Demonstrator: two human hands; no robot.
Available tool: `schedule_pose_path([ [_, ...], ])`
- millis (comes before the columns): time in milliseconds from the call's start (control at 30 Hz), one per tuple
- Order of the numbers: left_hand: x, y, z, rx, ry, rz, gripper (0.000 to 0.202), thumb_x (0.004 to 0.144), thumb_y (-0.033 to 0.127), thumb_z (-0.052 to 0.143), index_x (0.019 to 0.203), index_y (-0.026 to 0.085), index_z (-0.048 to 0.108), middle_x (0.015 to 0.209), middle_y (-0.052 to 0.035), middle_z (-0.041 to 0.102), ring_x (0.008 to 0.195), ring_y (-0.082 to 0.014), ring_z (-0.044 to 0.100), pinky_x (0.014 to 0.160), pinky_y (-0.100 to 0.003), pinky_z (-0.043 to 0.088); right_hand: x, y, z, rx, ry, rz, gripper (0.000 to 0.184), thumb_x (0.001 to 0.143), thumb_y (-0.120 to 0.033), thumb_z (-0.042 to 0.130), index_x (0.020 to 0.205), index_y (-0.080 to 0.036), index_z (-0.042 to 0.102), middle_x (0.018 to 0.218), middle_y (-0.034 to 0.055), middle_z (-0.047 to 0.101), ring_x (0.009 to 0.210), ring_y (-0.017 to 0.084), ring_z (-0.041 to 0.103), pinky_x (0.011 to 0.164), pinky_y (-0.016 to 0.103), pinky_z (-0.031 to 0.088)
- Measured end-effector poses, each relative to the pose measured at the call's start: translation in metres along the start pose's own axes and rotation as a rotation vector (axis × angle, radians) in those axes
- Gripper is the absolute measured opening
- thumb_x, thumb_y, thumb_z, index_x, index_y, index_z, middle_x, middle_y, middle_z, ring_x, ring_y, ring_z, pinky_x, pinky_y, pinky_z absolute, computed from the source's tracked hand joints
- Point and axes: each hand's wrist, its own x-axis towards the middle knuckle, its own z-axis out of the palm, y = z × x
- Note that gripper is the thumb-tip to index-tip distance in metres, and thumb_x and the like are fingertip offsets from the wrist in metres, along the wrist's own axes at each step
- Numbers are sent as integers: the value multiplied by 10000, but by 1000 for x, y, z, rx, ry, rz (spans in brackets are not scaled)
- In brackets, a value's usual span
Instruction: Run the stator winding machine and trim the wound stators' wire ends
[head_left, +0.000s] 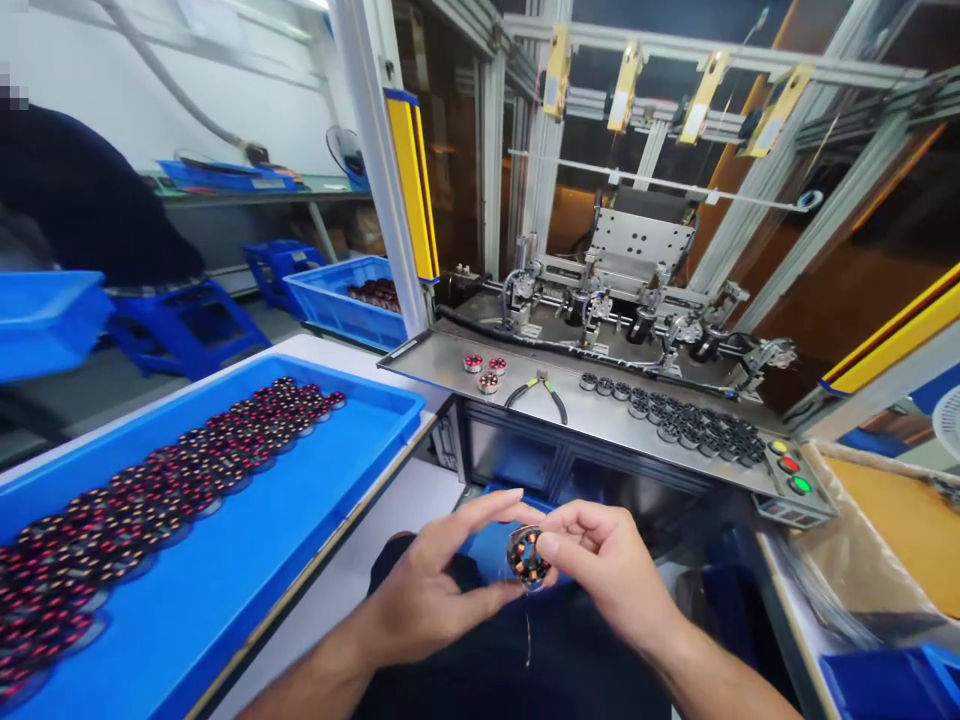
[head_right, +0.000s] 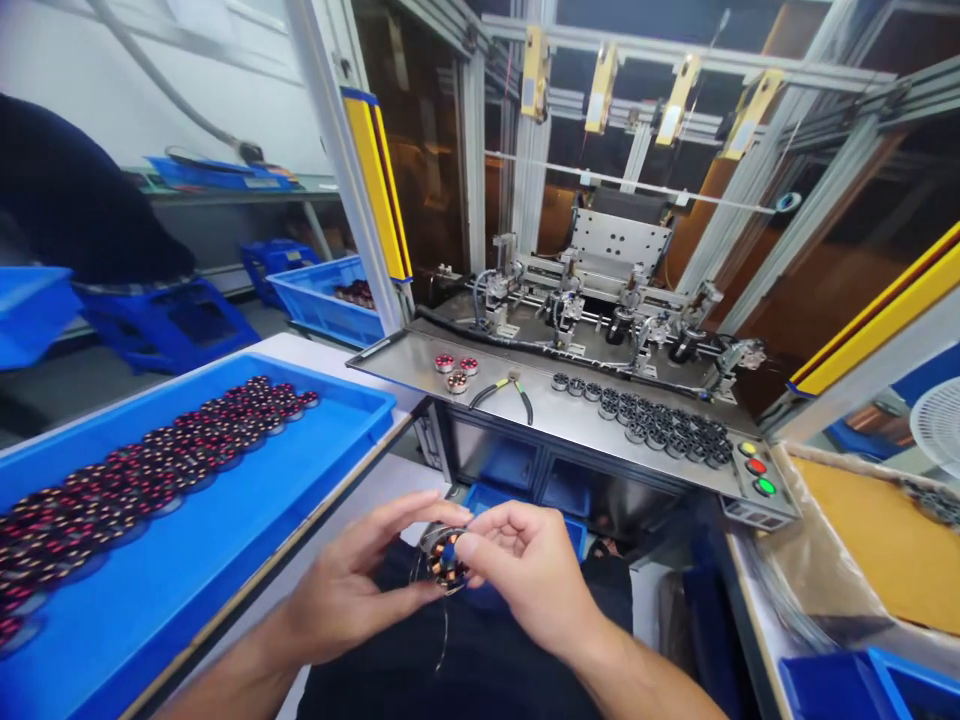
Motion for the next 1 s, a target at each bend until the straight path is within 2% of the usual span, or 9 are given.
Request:
schedule_pose_path([
  [133, 10, -20, 15, -60, 64, 43, 749, 773, 89, 773, 1399, 375, 478, 1142, -7, 734, 1014, -169, 708, 922, -259, 560, 4, 8, -14, -24, 32, 2, 397, 739, -505, 786, 811, -130, 674, 646, 11, 674, 564, 97, 596, 578, 223, 492],
  [267, 19, -32, 21, -47, 130, 3, 749, 744, 65, 789, 1385, 335, 510, 1120, -22, 739, 1009, -174, 707, 929, -257, 557, 9, 17, -23, 2, 4, -7, 424, 784, -547, 732, 716, -147, 608, 577, -10, 605, 506, 90, 545, 527, 220, 455],
  [400, 25, -33, 21, -80, 131, -31, 749, 745, 63, 791, 1383, 335, 509, 1114, -24, 740, 1009, -174, 707, 940, -267, 551, 18, 25, -29, 268, -69, -47, 377, 810, -439, 738, 632, -152, 571, 526, -29, 559, 440, 62, 480, 471, 189, 385],
  [500, 23, -30, 18, -122, 145, -67, 742, 756, 77, 791, 1385, 339, 496, 1124, -21, 744, 1043, -164, 695, 968, -254, 528, 22, 34, -40, 511, -234, -35, 324, 779, -329, 760, 585, -149, 573, 518, -30, 537, 405, 58, 449, 412, 180, 349],
  [600, 20, -28, 12, -142, 171, -76, 747, 764, 79, 787, 1389, 348, 480, 1139, -10, 742, 1068, -149, 683, 989, -241, 507, 25, 48, -50, 632, -329, -40, 293, 748, -342, 777, 592, -139, 633, 518, -12, 552, 401, 72, 465, 382, 183, 365],
  [700, 20, -29, 11, -121, 195, -53, 740, 778, 66, 769, 1396, 346, 474, 1165, -13, 733, 1080, -155, 680, 998, -259, 504, 25, 62, -41, 625, -257, -3, 238, 736, -340, 801, 765, -118, 721, 656, 42, 672, 489, 89, 582, 448, 179, 450],
  [767, 23, -30, 14, -101, 200, -32, 717, 793, 67, 752, 1398, 334, 476, 1182, -26, 728, 1082, -170, 682, 998, -283, 509, 25, 66, -27, 604, -231, 51, 301, 688, -336, 846, 845, -110, 724, 735, 73, 722, 539, 103, 635, 482, 182, 492],
  [867, 29, -33, 21, -74, 191, -15, 689, 816, 70, 725, 1407, 313, 466, 1201, -45, 722, 1086, -186, 680, 1003, -304, 505, 24, 63, -7, 633, -212, 108, 419, 593, -412, 899, 794, -112, 686, 651, 62, 720, 438, 100, 604, 417, 184, 484],
  [1000, 33, -35, 27, -83, 176, -40, 694, 824, 71, 720, 1414, 306, 440, 1213, -41, 717, 1116, -174, 662, 1027, -283, 474, 16, 57, -2, 637, -115, 154, 389, 604, -394, 900, 694, -125, 634, 477, 14, 646, 316, 74, 513, 331, 149, 394],
])
